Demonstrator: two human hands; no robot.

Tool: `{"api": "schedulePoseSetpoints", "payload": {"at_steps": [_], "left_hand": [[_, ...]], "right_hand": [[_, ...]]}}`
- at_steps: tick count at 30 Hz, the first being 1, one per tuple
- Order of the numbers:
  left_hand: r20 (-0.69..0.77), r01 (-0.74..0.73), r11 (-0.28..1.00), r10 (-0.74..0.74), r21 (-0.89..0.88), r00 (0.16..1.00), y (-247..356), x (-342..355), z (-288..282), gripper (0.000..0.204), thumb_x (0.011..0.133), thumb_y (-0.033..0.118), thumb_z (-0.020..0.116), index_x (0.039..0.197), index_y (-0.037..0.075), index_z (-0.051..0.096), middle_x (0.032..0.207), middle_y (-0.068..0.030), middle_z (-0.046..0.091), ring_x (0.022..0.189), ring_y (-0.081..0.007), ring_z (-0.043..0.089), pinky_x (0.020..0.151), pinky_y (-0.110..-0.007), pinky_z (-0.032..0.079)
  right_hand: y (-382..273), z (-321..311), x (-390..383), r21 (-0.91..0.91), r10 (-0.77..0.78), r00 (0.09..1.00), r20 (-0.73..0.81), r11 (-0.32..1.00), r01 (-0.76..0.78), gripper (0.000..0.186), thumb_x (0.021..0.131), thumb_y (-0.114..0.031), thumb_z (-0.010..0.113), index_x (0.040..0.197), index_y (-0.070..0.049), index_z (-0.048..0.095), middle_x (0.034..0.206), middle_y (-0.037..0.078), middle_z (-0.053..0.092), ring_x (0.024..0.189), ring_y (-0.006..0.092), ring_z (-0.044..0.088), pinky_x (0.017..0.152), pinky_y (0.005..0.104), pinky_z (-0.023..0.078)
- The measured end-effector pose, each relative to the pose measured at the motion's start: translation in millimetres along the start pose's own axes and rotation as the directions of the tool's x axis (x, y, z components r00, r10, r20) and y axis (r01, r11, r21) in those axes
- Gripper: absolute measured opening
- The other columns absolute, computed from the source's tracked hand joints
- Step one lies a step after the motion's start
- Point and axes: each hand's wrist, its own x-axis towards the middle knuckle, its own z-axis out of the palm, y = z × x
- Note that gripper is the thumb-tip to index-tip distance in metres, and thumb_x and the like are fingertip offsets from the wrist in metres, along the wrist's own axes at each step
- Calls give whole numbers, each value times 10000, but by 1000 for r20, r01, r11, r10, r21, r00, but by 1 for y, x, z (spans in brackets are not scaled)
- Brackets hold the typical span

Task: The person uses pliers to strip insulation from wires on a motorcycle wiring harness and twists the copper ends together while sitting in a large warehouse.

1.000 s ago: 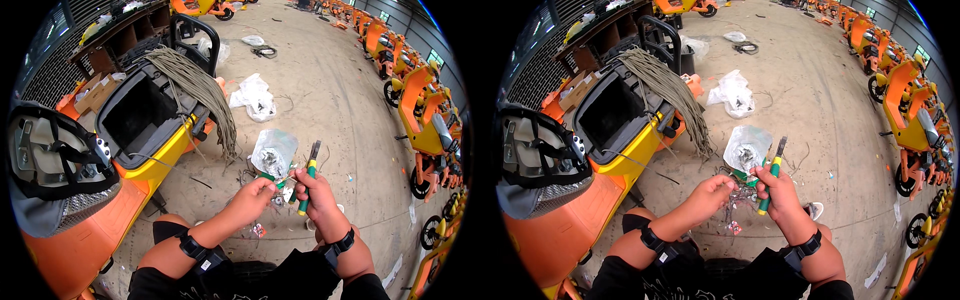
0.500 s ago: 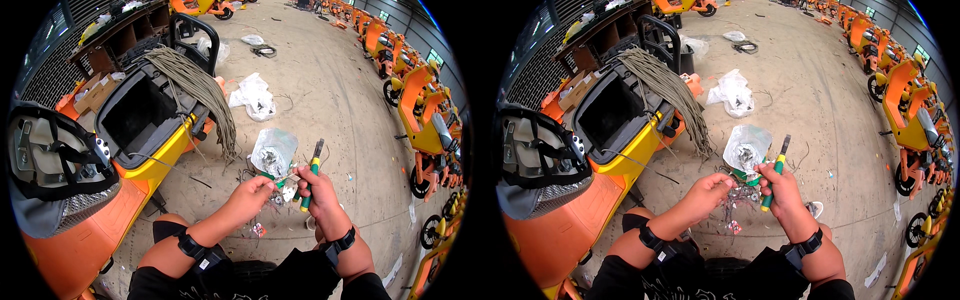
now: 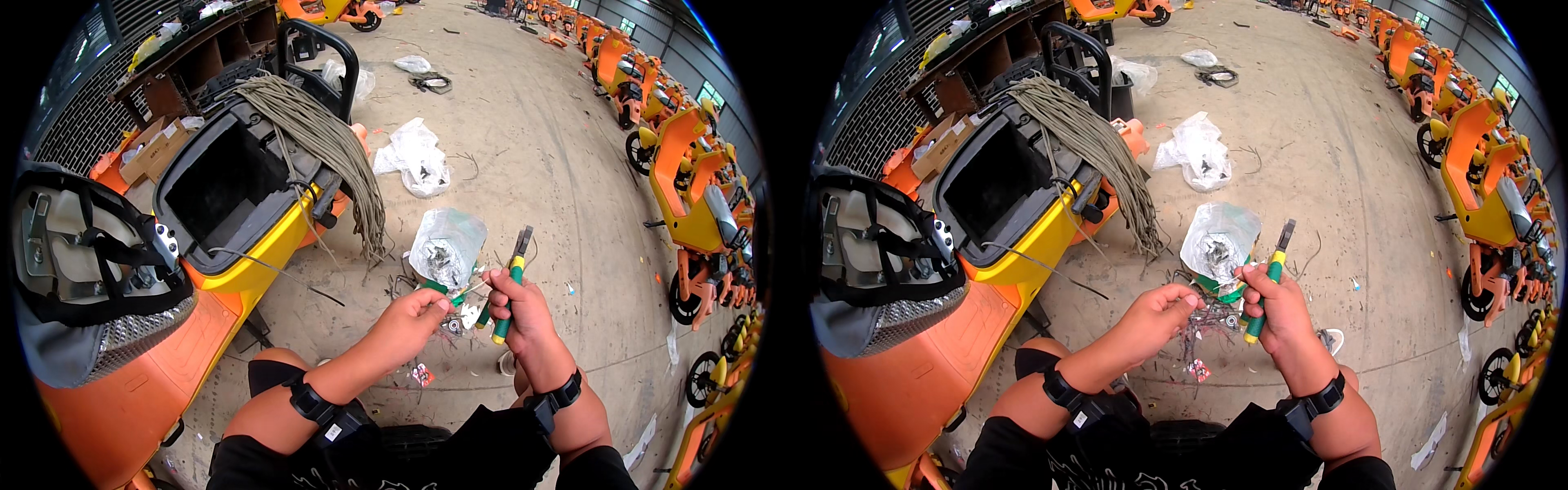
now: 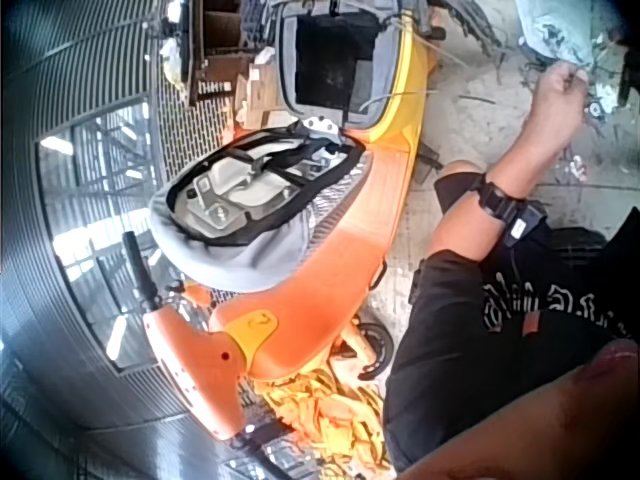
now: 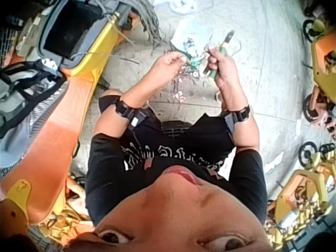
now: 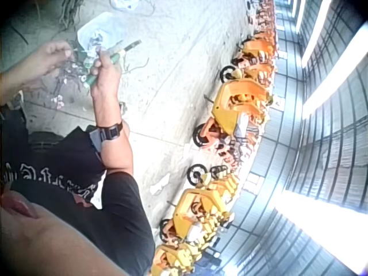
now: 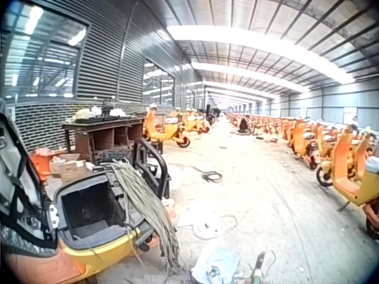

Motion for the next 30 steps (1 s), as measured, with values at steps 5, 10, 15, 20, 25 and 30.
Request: {"api": "schedulePoseSetpoints", "payload": {"at_steps": [5, 10, 15, 20, 25, 30], "left_hand": [[-20, -12, 1000, 11, -27, 1000, 1, -1, 0, 198, 1018, 227, 521, 1049, 55, 614, 705, 69, 456, 612, -34, 378, 551, -202, 315], [-109, -6, 992, -7, -123, 994, 13, -2, -4, 208, 1032, 233, 483, 1056, 59, 595, 702, 58, 466, 595, -35, 369, 536, -204, 312], [-112, -45, 973, 20, -227, 994, 22, -3, -18, 235, 1040, 226, 442, 1065, 31, 573, 705, 32, 499, 577, -46, 396, 522, -210, 317], [-128, -84, 949, 46, -305, 991, 30, 0, -18, 231, 1032, 198, 439, 1055, 6, 565, 758, 1, 581, 593, -63, 473, 524, -214, 352], [-106, -142, 921, 111, -362, 988, 41, -4, -15, 198, 1024, 175, 446, 1056, 19, 563, 808, -25, 623, 645, -89, 556, 568, -227, 435], [-133, -232, 857, 192, -459, 972, 41, -23, -7, 153, 1025, 164, 464, 1085, 37, 526, 865, -61, 644, 675, -115, 587, 561, -227, 448]], "right_hand": [[-4, -6, 3, -65, 1, 1000, -11, 998, -1, 163, 944, -135, 638, 972, -6, 543, 931, 69, 619, 598, 54, 465, 470, 182, 376], [-4, -7, 9, -86, -49, 996, -75, 995, 43, 159, 951, -140, 627, 971, -4, 547, 940, 70, 631, 598, 69, 476, 467, 190, 385], [0, -12, 12, -119, -51, 996, -67, 992, 42, 145, 956, -131, 612, 959, 0, 549, 925, 77, 633, 602, 75, 485, 460, 198, 386], [6, -10, 11, -184, -119, 991, -63, 977, 106, 135, 960, -119, 592, 898, -7, 549, 894, 90, 640, 591, 86, 489, 457, 204, 386], [17, -16, 13, -262, -193, 980, -38, 949, 177, 118, 952, -93, 577, 870, -12, 547, 902, 99, 650, 590, 94, 500, 460, 213, 389], [32, -5, -2, -297, -252, 968, -4, 924, 240, 124, 942, -105, 584, 867, -9, 563, 853, 92, 649, 557, 98, 500, 454, 223, 389]]}}
